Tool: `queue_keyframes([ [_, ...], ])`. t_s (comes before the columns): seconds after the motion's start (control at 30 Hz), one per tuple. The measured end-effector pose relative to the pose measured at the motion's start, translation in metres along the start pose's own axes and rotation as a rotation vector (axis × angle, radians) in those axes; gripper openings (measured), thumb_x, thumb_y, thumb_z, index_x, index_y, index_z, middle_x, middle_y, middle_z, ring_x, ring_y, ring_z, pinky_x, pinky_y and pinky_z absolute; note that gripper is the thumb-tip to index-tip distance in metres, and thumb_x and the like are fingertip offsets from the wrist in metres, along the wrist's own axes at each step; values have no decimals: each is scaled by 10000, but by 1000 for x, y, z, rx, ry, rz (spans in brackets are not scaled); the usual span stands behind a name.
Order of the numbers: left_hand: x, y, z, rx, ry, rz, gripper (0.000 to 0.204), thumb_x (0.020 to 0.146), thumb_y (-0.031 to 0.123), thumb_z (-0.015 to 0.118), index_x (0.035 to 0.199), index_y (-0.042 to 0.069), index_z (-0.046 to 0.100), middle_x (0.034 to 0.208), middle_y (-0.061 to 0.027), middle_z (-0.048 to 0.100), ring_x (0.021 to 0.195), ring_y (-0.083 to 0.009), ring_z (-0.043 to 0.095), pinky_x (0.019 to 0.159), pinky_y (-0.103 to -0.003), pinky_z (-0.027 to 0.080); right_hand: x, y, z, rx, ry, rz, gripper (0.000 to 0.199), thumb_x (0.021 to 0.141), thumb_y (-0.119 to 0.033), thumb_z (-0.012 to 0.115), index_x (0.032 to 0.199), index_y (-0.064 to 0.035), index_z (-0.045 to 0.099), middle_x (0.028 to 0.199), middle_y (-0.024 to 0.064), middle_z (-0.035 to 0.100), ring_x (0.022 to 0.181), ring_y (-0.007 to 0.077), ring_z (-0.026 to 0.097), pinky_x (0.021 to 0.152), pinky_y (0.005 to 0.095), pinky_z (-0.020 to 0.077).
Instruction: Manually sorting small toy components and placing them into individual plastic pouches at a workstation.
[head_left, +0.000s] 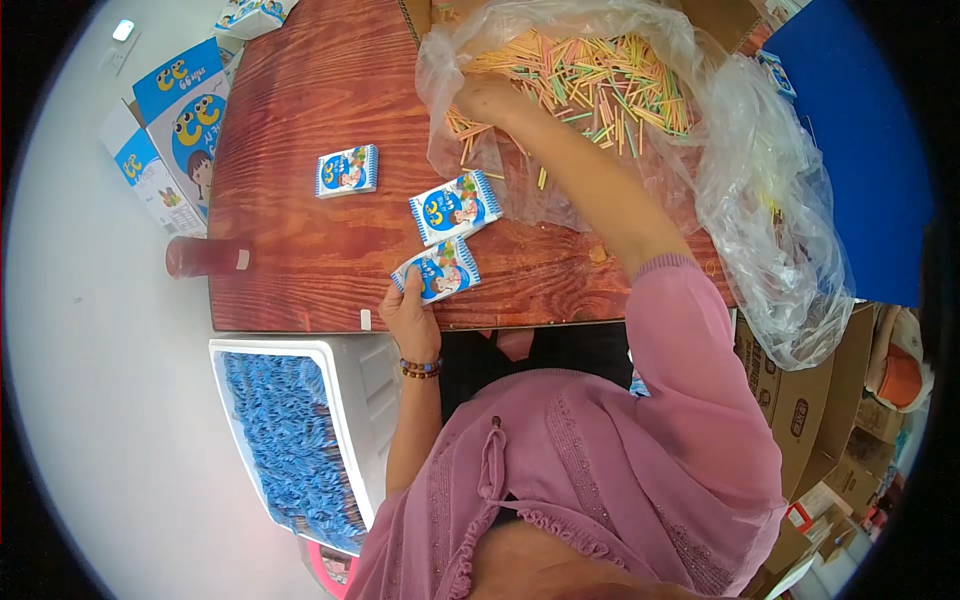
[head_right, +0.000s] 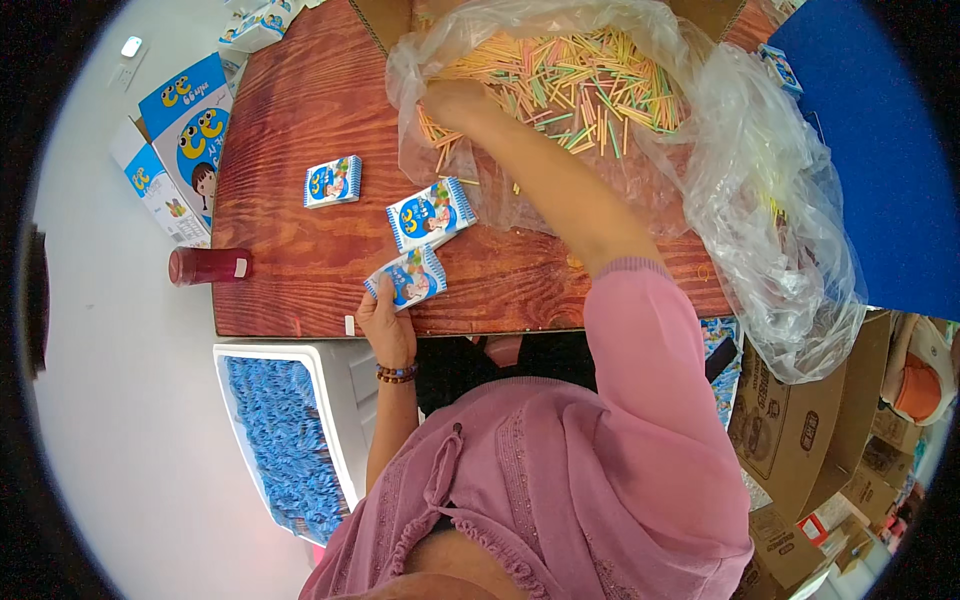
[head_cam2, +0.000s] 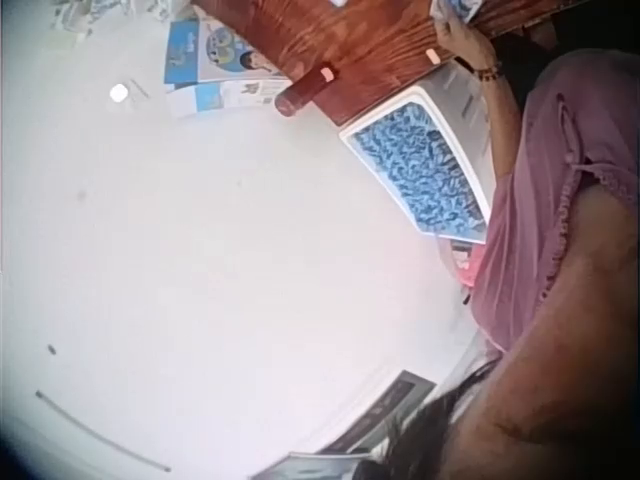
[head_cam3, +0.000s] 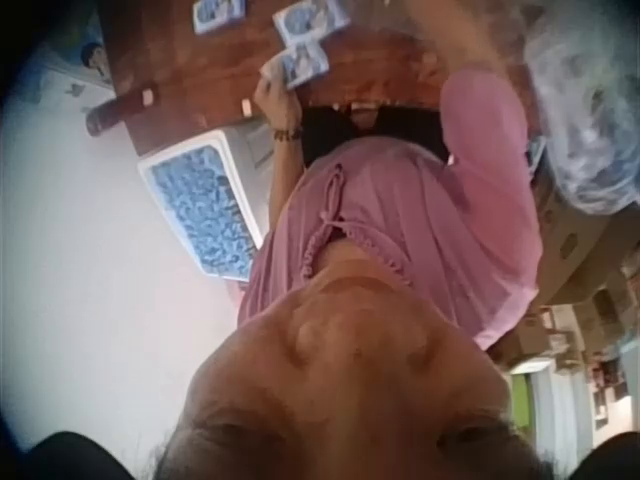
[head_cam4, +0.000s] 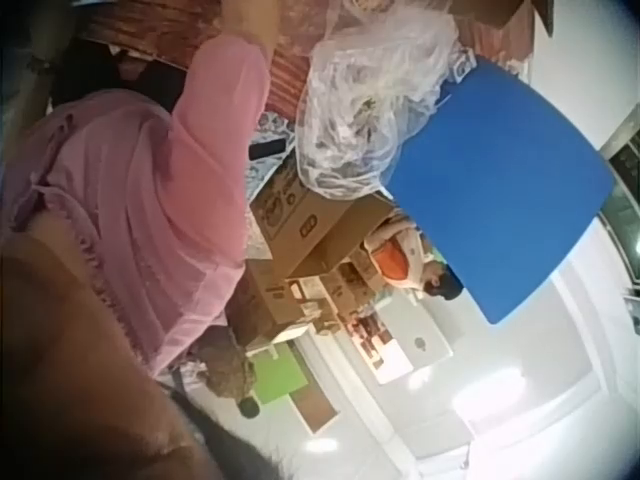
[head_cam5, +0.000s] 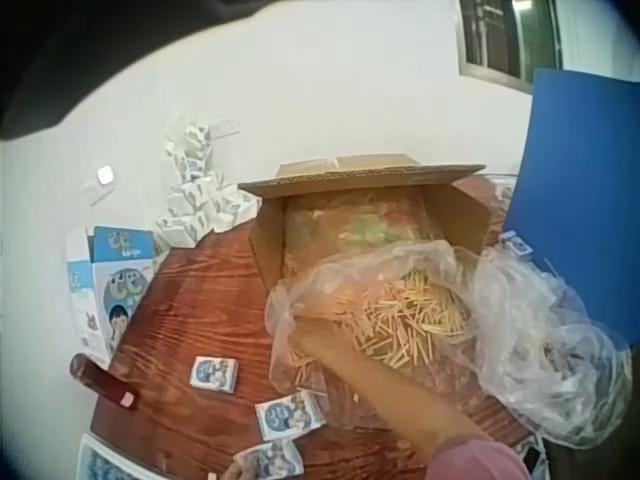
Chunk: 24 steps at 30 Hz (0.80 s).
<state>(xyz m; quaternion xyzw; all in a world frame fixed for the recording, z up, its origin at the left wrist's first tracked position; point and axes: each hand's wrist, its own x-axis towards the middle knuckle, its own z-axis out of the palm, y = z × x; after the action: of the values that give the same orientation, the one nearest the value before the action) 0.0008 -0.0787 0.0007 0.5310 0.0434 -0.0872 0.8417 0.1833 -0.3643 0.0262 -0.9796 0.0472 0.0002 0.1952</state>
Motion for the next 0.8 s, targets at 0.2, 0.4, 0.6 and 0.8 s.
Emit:
queue_keyframes([
  [0.2, 0, 1, 0, 1, -13, 13, 142, 935, 91, 571, 984, -19, 648, 979, -65, 673, 844, -102, 633, 749, -257, 521, 2, -8, 8, -251, -11, -158, 335, 878, -206, 437, 1056, -46, 672, 1051, 155, 672, 998, 339, 635, 787, 419, 509],
  [0.4, -2, 4, 3, 21, 15, 21, 142, 924, 87, 588, 977, -27, 654, 945, -58, 678, 812, -86, 626, 725, -238, 509, -10, -3, -17, -96, -154, 3, 327, 861, -138, 440, 1100, -42, 641, 1127, 183, 634, 1023, 341, 621, 820, 417, 495],
  [0.6, -1, -1, 2, 17, -32, 13, 138, 930, 83, 576, 989, -17, 650, 981, -62, 672, 845, -102, 634, 749, -260, 520, -15, 57, -9, 595, 33, -47, 286, 868, -114, 532, 1120, 19, 565, 952, 157, 645, 881, 273, 632, 816, 391, 494],
  [0.8, 2, -3, -6, 1, 11, -8, 158, 943, 87, 555, 1014, -27, 638, 1014, -76, 662, 882, -122, 633, 785, -278, 523, -100, 44, -18, 1412, 313, 73, 164, 964, -154, 508, 1052, -25, 559, 854, 25, 599, 830, 121, 552, 772, 279, 442],
])
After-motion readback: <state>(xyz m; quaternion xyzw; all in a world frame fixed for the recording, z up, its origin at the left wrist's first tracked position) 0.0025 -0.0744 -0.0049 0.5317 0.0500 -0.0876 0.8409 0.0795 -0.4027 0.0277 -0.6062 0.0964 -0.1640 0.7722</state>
